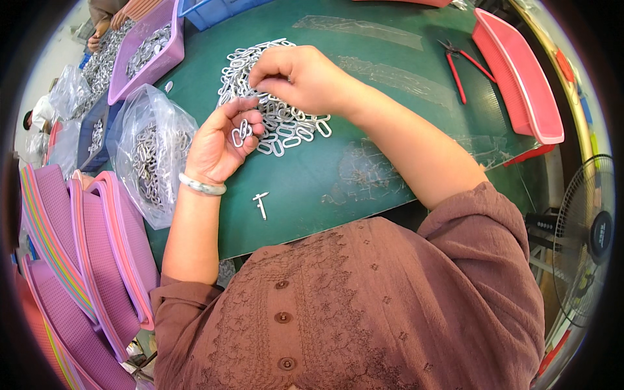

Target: The person picks up individual white metal links from a pile on the workstation and manually hooks them together to form a continuous chain, occasionally setting aside a T-shaped component.

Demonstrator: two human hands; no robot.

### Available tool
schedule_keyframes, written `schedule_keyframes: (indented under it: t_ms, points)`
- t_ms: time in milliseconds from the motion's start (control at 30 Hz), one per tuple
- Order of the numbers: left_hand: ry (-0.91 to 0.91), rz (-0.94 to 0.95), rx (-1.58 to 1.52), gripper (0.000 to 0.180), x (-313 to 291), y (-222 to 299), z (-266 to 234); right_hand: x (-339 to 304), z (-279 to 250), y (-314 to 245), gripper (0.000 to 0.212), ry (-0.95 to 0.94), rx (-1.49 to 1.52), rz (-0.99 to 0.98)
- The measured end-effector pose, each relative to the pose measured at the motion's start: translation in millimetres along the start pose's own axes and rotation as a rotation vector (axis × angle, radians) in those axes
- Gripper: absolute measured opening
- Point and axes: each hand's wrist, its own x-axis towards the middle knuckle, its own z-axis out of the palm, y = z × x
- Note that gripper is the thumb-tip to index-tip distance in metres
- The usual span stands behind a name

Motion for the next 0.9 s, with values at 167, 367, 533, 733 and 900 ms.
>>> schedule_keyframes:
  t_ms: [167, 367, 533, 733, 900]
  points:
    - [-0.004, 0.039, 0.021, 0.014, -0.1, -0.2, -0.1, -0.4, 4.0, -4.8, 0.011, -0.121, 0.005, -0.182]
    - [0.077, 0.086, 0.117, 0.017, -2.3, 0.2, 7.5, -5.1, -6.3, 10.0, 0.017, -0.133, -0.306, 0.049]
    - [0.060, 0.097, 0.139, 0.018, -1.2, -1.6, 4.0, -7.9, -3.9, 9.1, 0.021, -0.249, -0.496, 0.111]
    - [0.029, 0.086, 0.099, 0.017, -2.7, 0.4, 7.7, -8.9, -6.2, 8.2, 0.016, -0.247, -0.517, 0.059]
    - [0.006, 0.066, 0.002, 0.017, -0.8, -0.1, 1.2, -6.9, -6.4, 15.5, 0.012, -0.255, -0.437, 0.118]
